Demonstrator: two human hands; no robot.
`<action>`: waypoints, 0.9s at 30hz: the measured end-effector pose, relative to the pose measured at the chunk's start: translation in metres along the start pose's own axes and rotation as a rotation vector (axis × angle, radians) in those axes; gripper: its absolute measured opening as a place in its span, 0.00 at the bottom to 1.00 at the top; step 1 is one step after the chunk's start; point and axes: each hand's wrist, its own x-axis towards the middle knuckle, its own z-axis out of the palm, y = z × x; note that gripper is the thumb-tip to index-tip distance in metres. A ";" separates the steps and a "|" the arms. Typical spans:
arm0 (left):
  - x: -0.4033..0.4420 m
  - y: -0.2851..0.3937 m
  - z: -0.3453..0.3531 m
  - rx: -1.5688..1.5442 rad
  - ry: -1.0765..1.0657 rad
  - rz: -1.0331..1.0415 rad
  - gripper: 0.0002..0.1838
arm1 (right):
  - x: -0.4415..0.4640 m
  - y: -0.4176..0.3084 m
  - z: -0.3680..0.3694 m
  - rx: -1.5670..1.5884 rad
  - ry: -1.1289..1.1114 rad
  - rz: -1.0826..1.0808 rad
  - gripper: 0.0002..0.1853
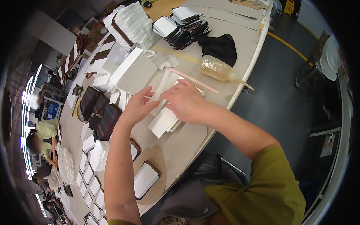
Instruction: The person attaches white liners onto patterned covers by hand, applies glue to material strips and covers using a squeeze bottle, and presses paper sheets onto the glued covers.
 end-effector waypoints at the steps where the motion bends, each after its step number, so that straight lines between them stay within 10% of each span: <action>1: 0.002 0.000 0.003 0.056 0.034 0.008 0.38 | 0.002 -0.002 -0.003 -0.029 -0.043 0.035 0.20; 12: -0.083 -0.037 0.004 -0.678 0.437 -0.033 0.41 | 0.009 -0.029 -0.003 0.085 0.122 -0.043 0.14; 19: -0.180 -0.042 0.021 -1.028 0.563 0.030 0.42 | 0.031 -0.113 0.064 1.455 -0.169 0.280 0.17; 27: -0.238 -0.095 0.024 -0.915 0.733 -0.032 0.41 | 0.055 -0.170 0.105 1.443 -0.318 0.312 0.21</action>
